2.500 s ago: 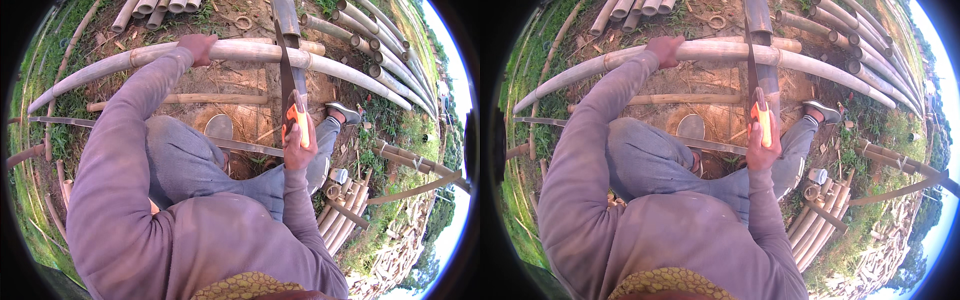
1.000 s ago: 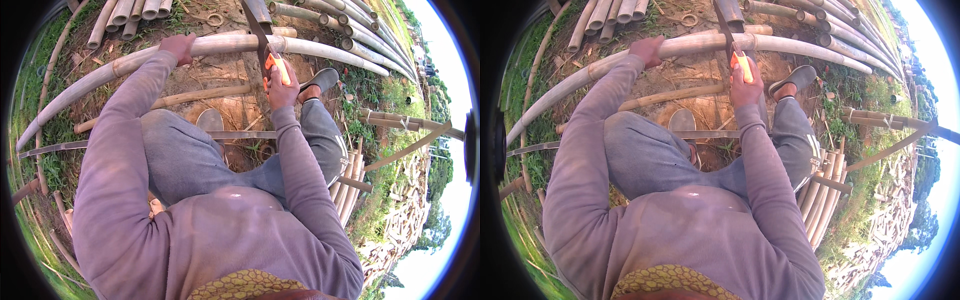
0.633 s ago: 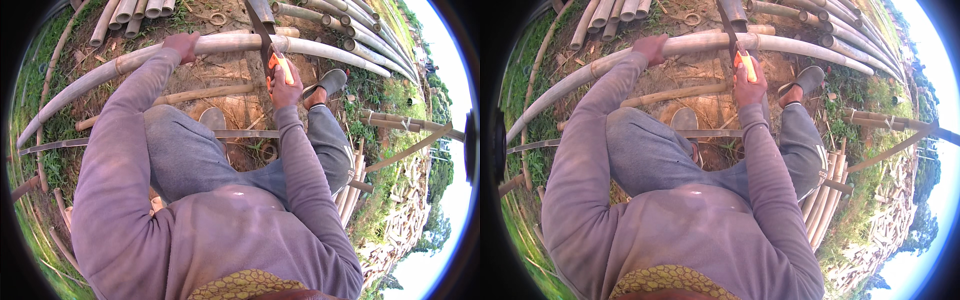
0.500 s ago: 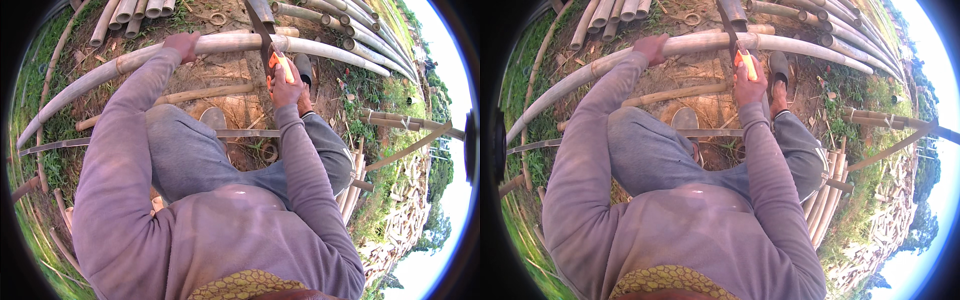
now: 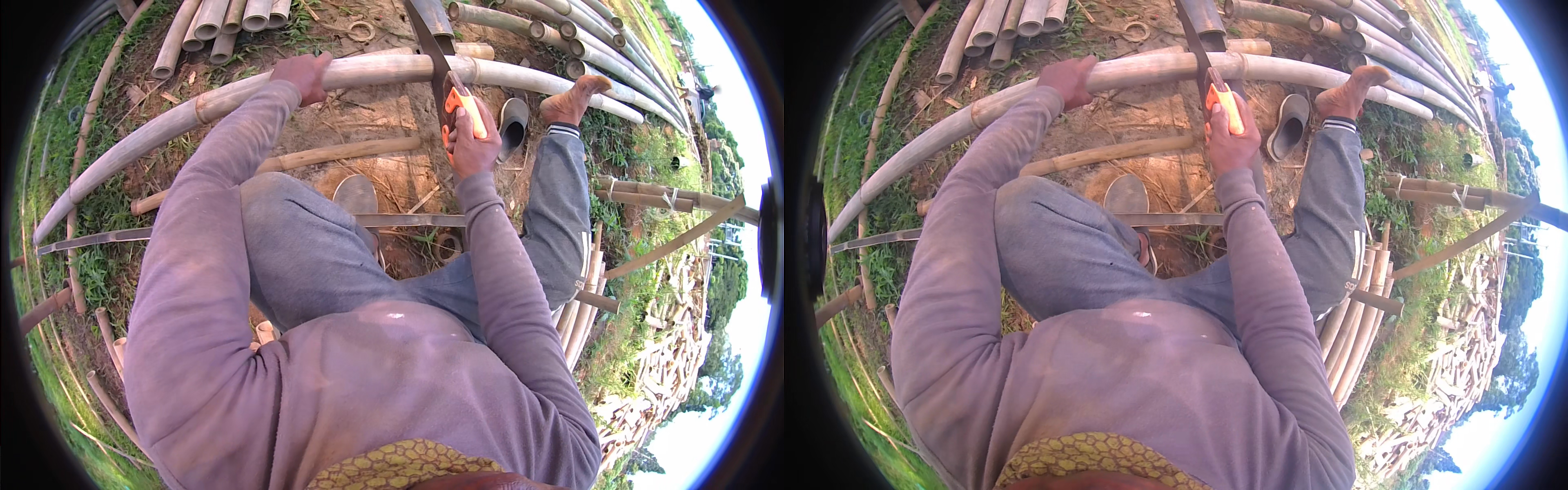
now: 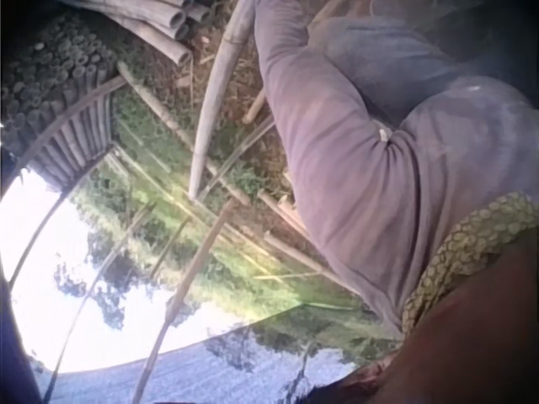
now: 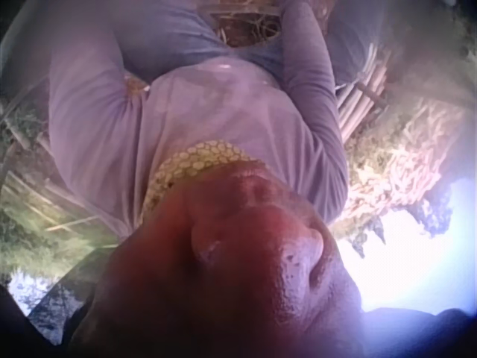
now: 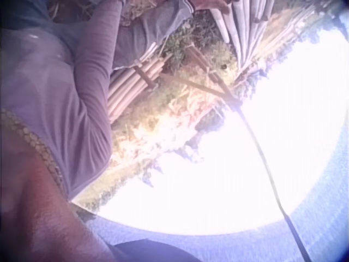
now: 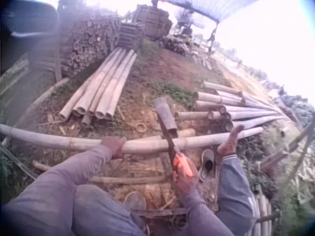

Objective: The person sits on the ground and uses a hand saw to cut long bamboo poles into shorter sections. They position each pole on a support, saw through it, and then move the cut pieces aside to continue with the next pole.

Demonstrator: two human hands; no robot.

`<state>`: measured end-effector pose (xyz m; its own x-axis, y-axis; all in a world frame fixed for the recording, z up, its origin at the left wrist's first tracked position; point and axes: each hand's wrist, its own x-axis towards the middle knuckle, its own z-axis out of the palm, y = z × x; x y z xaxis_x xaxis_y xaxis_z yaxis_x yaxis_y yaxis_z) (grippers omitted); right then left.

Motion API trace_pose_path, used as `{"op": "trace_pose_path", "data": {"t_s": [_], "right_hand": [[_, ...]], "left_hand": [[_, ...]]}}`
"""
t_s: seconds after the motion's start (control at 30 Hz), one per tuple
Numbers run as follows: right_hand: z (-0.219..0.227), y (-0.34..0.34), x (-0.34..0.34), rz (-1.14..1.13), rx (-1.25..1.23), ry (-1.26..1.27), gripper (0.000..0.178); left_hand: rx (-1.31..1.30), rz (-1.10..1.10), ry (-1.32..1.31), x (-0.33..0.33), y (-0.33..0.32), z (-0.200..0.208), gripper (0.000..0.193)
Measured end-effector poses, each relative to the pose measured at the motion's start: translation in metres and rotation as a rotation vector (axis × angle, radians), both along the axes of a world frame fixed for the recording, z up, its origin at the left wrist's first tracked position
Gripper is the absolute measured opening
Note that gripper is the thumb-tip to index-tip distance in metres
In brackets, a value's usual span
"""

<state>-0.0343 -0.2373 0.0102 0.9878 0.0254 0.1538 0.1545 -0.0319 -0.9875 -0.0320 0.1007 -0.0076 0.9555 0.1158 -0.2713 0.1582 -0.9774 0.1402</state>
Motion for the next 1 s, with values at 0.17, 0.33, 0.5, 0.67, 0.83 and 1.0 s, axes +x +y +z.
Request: {"op": "trace_pose_path", "data": {"t_s": [0.17, 0.33, 0.5, 0.67, 0.83, 1.0], "right_hand": [[0.006, -0.003, 0.006, 0.000, -0.009, -0.012, 0.036], [0.026, -0.039, -0.051, 0.021, -0.197, 0.018, 0.040], [0.060, -0.112, -0.153, 0.024, -0.190, 0.122, 0.047], [0.023, -0.048, -0.041, 0.016, -0.264, -0.059, 0.038], [0.026, -0.002, 0.023, -0.029, -0.289, -0.159, 0.038], [0.049, -0.106, -0.130, 0.026, -0.339, -0.052, 0.050]], "left_hand": [[-0.003, -0.028, -0.041, 0.002, -0.006, 0.011, 0.053], [0.040, -0.020, -0.053, -0.004, 0.000, 0.006, 0.054], [0.059, 0.002, -0.046, -0.005, -0.003, 0.001, 0.062], [0.081, 0.023, -0.010, 0.003, -0.011, 0.004, 0.068], [0.085, -0.007, -0.047, 0.014, -0.010, 0.010, 0.068], [0.123, 0.033, -0.011, 0.001, -0.008, 0.003, 0.067]]}}
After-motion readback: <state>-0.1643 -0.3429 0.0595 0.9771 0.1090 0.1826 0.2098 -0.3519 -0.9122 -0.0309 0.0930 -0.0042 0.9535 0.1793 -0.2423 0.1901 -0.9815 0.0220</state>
